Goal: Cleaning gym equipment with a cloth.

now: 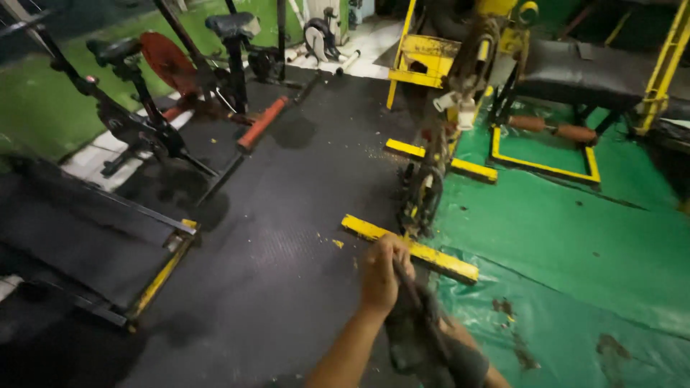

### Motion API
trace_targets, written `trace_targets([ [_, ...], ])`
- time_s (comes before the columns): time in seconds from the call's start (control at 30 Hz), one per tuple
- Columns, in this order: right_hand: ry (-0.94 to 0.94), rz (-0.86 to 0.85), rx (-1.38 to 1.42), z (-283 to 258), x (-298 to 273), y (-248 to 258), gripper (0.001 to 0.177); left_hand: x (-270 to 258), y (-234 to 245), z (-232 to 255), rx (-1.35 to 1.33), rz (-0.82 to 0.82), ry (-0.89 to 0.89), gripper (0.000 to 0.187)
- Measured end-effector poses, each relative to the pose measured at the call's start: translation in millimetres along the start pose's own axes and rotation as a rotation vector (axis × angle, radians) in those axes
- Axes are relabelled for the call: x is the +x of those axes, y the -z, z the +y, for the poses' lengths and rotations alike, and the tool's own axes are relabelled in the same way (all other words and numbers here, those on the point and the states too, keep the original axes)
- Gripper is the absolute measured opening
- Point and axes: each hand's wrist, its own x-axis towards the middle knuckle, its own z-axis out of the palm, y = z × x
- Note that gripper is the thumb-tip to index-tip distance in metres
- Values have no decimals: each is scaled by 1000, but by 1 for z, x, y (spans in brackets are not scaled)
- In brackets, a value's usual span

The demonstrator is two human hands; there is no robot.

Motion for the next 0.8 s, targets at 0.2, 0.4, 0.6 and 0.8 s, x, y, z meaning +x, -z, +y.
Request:
trace_targets([
  [0.2, -98, 417, 462, -233, -14, 3, 48, 24, -16, 19, 136, 131, 280, 39],
  [0.4, -19, 274, -247, -234, 8, 14, 56, 44, 10, -9, 481, 115, 257, 30],
  [0.6, 113, -109, -405, -257, 49, 91, 54, 76, -1, -10, 402, 87, 383, 28],
  [0.8, 106, 13, 283, -208, 105, 90, 68, 110, -32, -45, 578, 224, 268, 25],
])
